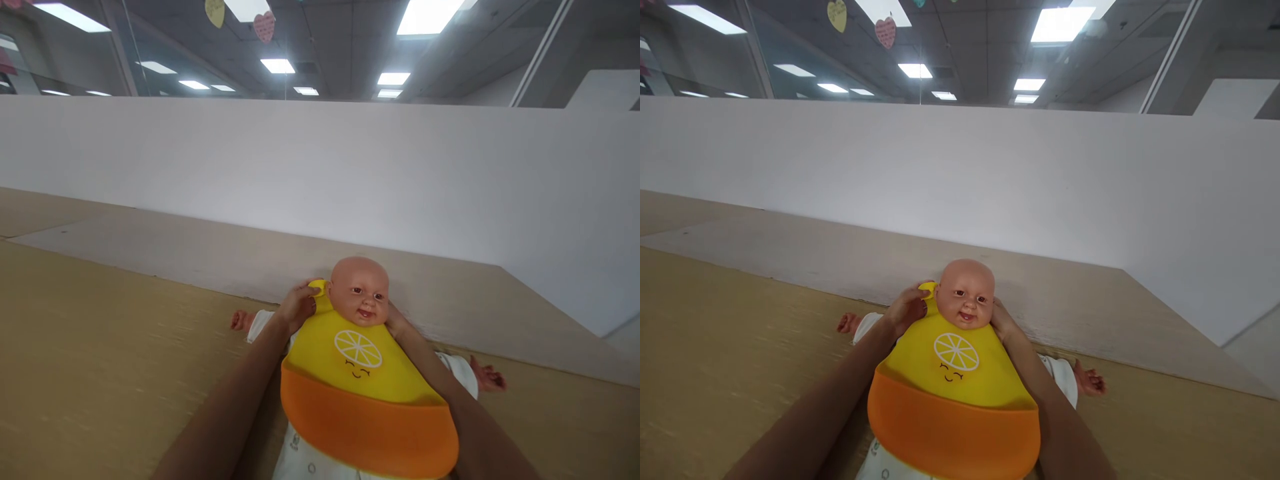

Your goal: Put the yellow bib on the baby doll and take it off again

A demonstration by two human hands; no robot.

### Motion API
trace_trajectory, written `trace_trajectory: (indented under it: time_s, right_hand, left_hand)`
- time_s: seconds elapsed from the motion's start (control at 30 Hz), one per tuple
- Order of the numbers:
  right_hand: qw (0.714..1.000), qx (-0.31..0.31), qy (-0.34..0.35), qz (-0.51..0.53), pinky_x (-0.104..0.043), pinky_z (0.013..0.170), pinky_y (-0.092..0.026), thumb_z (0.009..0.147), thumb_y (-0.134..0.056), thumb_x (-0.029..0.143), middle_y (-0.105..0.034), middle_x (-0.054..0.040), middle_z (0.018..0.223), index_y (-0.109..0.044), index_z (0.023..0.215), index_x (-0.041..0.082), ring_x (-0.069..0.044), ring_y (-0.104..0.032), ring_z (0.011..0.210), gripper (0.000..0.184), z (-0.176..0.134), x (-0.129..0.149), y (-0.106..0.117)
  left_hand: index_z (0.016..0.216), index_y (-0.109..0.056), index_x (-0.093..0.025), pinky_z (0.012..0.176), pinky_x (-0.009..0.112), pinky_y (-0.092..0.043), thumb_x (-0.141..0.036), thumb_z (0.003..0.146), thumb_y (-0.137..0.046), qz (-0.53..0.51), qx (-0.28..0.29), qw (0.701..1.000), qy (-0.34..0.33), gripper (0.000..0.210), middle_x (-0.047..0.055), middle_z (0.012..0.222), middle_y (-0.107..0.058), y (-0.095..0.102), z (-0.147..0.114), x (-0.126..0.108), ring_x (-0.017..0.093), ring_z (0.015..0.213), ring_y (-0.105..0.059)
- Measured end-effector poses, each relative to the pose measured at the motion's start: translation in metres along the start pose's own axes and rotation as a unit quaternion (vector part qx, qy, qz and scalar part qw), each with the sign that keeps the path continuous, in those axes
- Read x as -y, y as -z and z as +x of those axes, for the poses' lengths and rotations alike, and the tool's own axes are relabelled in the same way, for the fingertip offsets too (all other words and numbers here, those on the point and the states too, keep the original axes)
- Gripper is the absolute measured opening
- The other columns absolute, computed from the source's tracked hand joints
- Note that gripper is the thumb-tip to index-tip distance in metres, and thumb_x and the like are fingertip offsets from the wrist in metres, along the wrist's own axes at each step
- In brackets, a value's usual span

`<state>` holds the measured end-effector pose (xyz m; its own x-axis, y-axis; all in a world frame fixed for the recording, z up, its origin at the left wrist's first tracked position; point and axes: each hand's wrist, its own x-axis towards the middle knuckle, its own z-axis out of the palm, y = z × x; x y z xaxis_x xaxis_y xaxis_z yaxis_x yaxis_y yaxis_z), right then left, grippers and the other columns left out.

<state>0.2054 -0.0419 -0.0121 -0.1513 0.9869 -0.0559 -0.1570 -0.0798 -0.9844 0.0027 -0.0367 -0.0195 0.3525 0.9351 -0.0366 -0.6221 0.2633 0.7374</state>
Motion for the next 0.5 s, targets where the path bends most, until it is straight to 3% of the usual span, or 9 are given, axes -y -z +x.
trace_trajectory:
  time_s: [0.17, 0.3, 0.5]
  right_hand:
    - [0.999, -0.015, -0.045, 0.026, -0.039, 0.076, -0.048, 0.048, -0.071, 0.030, -0.067, -0.0067, 0.062, -0.064, 0.058, 0.017, -0.025, -0.061, 0.074, 0.018, 0.0036, -0.0050, 0.0043]
    - [0.997, 0.018, -0.065, 0.043, -0.041, 0.079, -0.048, 0.050, -0.069, 0.031, -0.068, -0.0067, 0.063, -0.065, 0.060, 0.017, -0.026, -0.062, 0.079, 0.018, 0.0060, -0.0060, 0.0059]
    - [0.996, 0.013, -0.072, 0.050, -0.042, 0.080, -0.049, 0.053, -0.066, 0.032, -0.068, -0.0060, 0.063, -0.065, 0.061, 0.019, -0.026, -0.064, 0.078, 0.016, 0.0058, -0.0070, 0.0067]
  left_hand:
    - [0.091, -0.064, -0.012, 0.067, 0.031, -0.047, -0.032, 0.069, -0.060, 0.010, 0.028, 0.994, 0.105, 0.030, 0.008, 0.076, -0.070, 0.0053, 0.0021, 0.0001, 0.021, 0.067, -0.065]
    - [0.087, -0.064, -0.012, 0.068, 0.031, -0.047, -0.034, 0.070, -0.058, -0.020, 0.025, 0.995, 0.091, 0.029, 0.008, 0.073, -0.069, 0.0068, 0.0048, 0.0006, 0.021, 0.066, -0.064]
    - [0.075, -0.061, -0.014, 0.057, 0.028, -0.044, -0.033, 0.067, -0.060, 0.007, 0.016, 0.997, 0.077, 0.021, 0.003, 0.058, -0.062, 0.0079, 0.0057, 0.0022, 0.016, 0.051, -0.058]
